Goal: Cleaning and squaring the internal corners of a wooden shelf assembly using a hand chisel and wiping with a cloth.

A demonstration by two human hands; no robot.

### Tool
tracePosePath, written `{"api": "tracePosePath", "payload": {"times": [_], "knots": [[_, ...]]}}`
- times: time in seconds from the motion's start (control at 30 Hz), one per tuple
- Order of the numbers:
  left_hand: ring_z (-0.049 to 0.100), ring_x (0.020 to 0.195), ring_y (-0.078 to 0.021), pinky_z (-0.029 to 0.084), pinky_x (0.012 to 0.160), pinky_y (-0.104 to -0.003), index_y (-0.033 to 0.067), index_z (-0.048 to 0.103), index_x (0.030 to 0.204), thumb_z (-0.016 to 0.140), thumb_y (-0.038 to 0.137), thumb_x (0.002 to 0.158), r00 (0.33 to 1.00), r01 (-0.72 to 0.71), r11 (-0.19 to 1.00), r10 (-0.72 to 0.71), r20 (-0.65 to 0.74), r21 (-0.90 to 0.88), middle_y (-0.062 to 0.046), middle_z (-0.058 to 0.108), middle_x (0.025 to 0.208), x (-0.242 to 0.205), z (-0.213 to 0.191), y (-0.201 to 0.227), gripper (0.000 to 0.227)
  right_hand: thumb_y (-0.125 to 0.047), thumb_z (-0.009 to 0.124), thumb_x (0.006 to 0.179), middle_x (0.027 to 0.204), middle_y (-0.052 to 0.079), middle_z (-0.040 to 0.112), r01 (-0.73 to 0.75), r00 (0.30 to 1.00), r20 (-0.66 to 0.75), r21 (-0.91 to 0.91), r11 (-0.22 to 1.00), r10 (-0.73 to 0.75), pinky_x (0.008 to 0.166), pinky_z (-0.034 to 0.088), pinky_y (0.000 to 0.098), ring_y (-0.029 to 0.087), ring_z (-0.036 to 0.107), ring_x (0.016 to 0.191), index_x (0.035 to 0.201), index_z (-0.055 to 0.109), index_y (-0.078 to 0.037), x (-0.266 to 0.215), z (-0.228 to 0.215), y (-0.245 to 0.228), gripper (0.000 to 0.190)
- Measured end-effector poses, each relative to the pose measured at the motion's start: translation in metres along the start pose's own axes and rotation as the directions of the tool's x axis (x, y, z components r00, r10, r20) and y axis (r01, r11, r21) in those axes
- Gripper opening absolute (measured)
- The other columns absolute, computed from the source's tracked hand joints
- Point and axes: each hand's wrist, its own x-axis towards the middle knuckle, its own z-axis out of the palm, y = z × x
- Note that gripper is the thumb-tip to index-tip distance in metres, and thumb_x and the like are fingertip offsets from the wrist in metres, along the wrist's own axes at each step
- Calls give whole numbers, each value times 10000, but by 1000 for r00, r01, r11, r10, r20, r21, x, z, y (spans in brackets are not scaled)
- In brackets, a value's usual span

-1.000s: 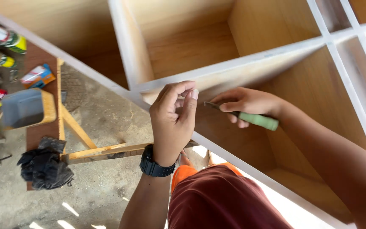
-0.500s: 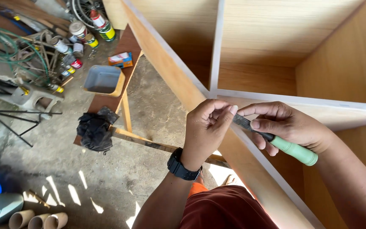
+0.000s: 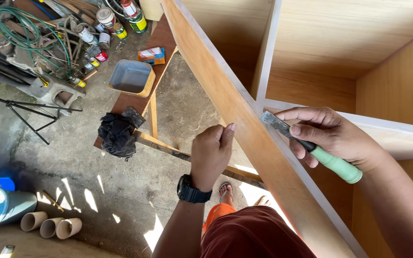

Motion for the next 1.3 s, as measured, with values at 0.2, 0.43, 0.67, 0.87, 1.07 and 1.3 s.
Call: {"api": "tracePosePath", "payload": {"times": [0.2,0.43,0.67,0.87,1.07,1.3], "knots": [[745,972,-267,627,801,-447,78,581,1483,751,96,962,954,119,989,-138,264,90,-144,663,1369,10,-7,-2,548,-143,686,990,621,193,651,-71,991,-122,-65,995,63,413,566,377,266,639,535,1414,783,-99,-25,-36,7,437],[704,1020,-271,593,919,-386,56,654,1353,655,40,1115,965,-244,942,259,37,-230,-104,737,1110,28,14,89,238,-221,612,1047,683,282,661,-439,881,-245,-108,892,404,544,564,456,353,620,559,1461,804,-112,-39,-64,13,469],[737,973,-262,604,860,-395,38,705,1234,663,99,1095,889,-332,909,391,238,-252,-90,749,1083,38,72,123,157,-270,643,1015,1144,82,750,-506,859,-312,-402,763,405,881,575,356,214,702,1022,1509,709,-200,2,-100,186,503],[740,922,-224,561,794,-393,96,740,1152,697,168,1076,873,-353,935,331,358,-3,-28,774,1008,43,76,127,113,-304,505,1033,1502,-64,687,-367,916,-204,-774,516,344,974,536,466,316,657,1289,1528,626,-366,37,-82,302,513],[738,890,-193,563,791,-379,108,753,1135,715,159,1072,888,-310,950,274,370,41,-7,786,1000,41,77,128,90,-147,398,1048,1204,21,768,-308,896,-127,-866,393,425,788,559,475,339,724,1021,1423,644,-385,68,-48,289,508],[727,883,-186,558,789,-377,121,750,1113,728,163,1068,899,-287,956,248,361,57,7,777,973,41,77,129,64,-157,482,1068,1179,87,748,-353,868,-124,-836,419,482,787,599,455,332,729,1058,1165,630,-119,91,-25,273,181]]}}
